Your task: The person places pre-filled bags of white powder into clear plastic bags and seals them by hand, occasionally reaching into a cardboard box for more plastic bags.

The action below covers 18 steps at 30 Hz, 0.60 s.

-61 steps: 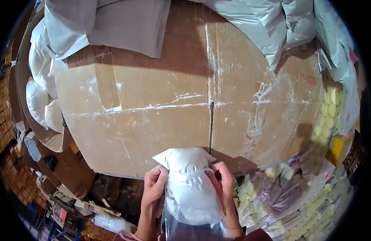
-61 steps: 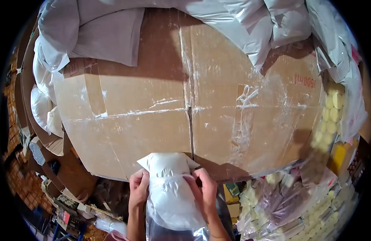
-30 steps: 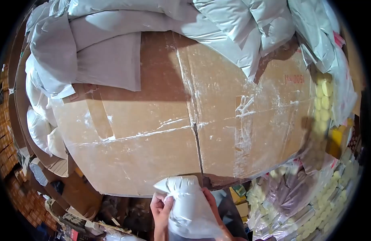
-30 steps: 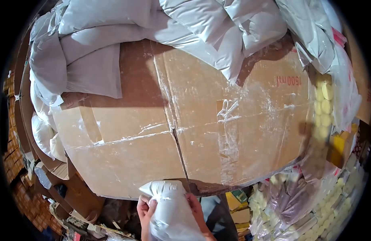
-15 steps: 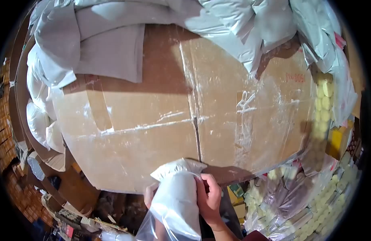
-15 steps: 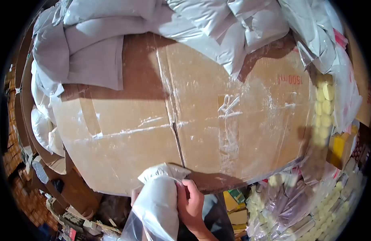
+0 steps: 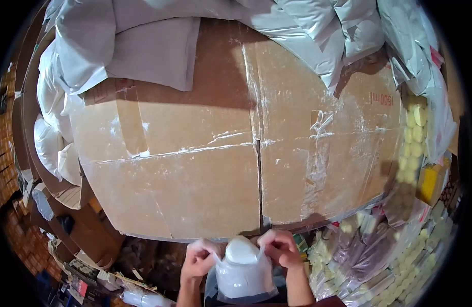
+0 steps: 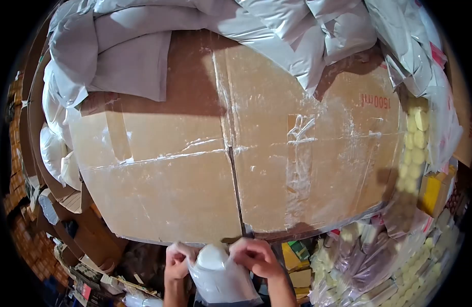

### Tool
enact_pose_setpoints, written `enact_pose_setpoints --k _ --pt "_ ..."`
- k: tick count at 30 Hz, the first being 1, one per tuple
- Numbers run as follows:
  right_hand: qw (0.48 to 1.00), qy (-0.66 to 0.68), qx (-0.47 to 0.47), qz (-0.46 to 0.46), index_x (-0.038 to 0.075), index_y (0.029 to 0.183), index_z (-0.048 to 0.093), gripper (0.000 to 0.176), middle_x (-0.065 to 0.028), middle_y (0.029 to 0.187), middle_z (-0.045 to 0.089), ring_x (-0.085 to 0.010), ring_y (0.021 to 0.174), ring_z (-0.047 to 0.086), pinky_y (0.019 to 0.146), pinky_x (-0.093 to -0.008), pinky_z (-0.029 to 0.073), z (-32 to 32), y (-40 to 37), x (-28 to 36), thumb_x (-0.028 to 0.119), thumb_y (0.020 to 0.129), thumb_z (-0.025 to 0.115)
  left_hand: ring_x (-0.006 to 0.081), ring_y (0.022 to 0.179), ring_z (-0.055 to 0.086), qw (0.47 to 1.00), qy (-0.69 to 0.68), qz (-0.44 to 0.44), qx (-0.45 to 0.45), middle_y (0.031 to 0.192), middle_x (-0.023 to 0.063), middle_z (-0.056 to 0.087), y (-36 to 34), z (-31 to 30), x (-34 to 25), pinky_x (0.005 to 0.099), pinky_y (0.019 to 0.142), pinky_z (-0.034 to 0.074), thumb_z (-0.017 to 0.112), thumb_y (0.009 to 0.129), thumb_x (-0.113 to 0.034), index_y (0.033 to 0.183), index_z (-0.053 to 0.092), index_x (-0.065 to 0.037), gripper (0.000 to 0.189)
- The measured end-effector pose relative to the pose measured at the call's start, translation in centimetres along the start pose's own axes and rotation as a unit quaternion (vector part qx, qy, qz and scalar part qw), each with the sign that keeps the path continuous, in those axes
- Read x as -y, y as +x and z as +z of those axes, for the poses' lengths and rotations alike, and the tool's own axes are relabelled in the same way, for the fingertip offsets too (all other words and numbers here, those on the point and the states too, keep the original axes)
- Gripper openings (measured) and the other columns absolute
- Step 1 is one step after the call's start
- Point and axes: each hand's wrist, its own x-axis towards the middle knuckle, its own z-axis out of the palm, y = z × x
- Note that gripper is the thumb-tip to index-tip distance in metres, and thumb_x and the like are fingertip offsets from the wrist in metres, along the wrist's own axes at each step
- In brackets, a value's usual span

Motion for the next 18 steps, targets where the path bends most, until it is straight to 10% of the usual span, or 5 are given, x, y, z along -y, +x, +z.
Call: enact_pose_setpoints --k 4,6,9,14,18 --pt "0.936 -0.116 0.319 -0.091 0.005 0.086 0.064 0.010 -0.0055 0.083 0.060 -0.0259 0.083 0.059 0.078 -0.0330 0.047 0.9 -0.4 5.8 0.001 0.077 0.068 0.0344 0.076 0.057 0.920 0.072 0.039 0.383 0.082 0.0172 0.060 2.6 0.8 -8.1 0.0412 0.078 0.045 0.059 0.089 -0.002 0.097 0.061 0.006 0.012" --pt "0.896 -0.195 0.351 -0.192 0.002 0.084 0.061 0.009 -0.0080 0.086 0.059 -0.0282 0.083 0.058 0.077 -0.0389 0.047 3.4 -1.0 9.1 0.004 0.081 0.069 0.0299 0.087 0.060 0.882 0.192 0.065 0.425 0.087 0.0131 0.065 2.3 2.3 -12.2 0.0447 0.089 0.040 0.059 0.090 -0.006 0.091 0.066 0.001 0.010" --pt "0.791 -0.457 0.313 -0.260 0.007 0.088 0.062 0.013 -0.0040 0.091 0.057 -0.0236 0.096 0.056 0.083 -0.0370 0.044 4.9 -3.7 12.1 0.006 0.076 0.067 0.0222 0.124 0.048 0.780 0.464 0.119 0.402 0.105 -0.0002 0.064 -0.1 3.1 -17.3 0.0513 0.108 0.029 0.067 0.072 -0.012 0.102 0.067 -0.010 0.030" --pt "0.410 -0.799 0.240 -0.369 0.020 0.084 0.058 0.005 0.0031 0.083 0.048 -0.0154 0.089 0.049 0.083 -0.0333 0.039 7.1 -6.0 16.7 0.019 0.079 0.056 0.0222 0.113 0.045 0.534 0.761 0.235 0.285 0.106 -0.0073 0.056 -3.9 6.0 -20.5 0.0507 0.097 0.038 0.065 0.069 -0.020 0.093 0.060 -0.018 0.024" --pt "0.402 -0.776 0.226 -0.430 0.018 0.082 0.056 0.004 0.0017 0.081 0.050 -0.0158 0.080 0.051 0.075 -0.0318 0.040 7.2 -6.1 16.9 0.017 0.078 0.058 0.0209 0.106 0.051 0.504 0.778 0.278 0.252 0.113 -0.0022 0.056 -5.1 4.7 -18.5 0.0415 0.096 0.039 0.060 0.076 -0.017 0.099 0.058 -0.016 0.023"
